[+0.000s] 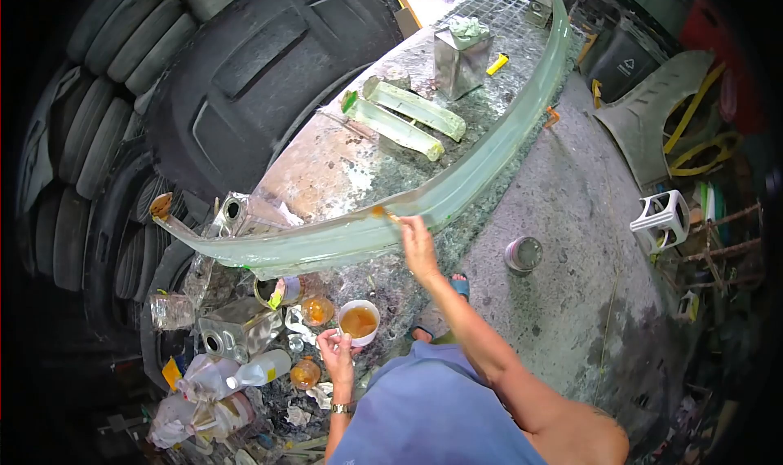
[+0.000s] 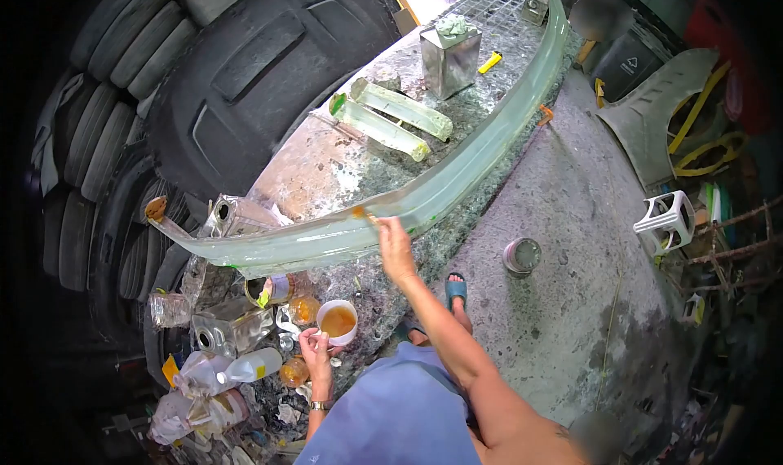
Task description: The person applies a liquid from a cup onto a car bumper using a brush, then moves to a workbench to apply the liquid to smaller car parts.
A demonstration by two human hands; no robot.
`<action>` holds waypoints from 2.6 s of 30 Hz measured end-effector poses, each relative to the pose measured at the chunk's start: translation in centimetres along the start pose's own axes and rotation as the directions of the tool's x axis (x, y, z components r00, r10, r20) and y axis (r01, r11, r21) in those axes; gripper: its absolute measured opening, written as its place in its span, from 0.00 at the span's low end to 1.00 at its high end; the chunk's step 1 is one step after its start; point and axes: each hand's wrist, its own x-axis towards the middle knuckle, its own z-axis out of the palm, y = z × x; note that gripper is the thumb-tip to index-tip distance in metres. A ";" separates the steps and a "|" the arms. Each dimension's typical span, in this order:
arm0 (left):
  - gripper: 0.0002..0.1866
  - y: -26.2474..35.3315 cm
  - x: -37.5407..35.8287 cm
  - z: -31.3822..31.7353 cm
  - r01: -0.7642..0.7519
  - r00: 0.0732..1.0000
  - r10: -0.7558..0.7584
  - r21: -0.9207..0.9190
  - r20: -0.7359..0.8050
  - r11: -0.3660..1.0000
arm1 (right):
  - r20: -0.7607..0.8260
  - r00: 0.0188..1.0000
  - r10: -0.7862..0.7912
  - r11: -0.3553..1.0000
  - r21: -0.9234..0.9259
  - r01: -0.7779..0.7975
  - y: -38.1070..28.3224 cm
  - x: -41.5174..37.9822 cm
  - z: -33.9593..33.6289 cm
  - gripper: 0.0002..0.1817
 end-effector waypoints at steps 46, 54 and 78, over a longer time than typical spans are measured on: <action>0.21 -3.6 -2.5 -1.7 -0.026 0.999 0.022 -0.188 -0.027 0.982 | 0.167 0.917 -0.362 0.887 -0.242 0.394 -5.2 -2.8 3.4 0.12; 0.17 -2.9 -3.0 -1.5 0.011 1.000 -0.011 -0.114 -0.001 0.993 | 0.530 0.518 -0.672 0.588 -0.043 0.808 -12.0 -2.1 13.0 0.15; 0.20 -3.7 -3.7 4.1 -0.020 1.000 0.021 -0.137 0.006 0.990 | 0.386 0.861 -0.331 0.933 -0.002 0.359 -5.4 2.3 -1.9 0.09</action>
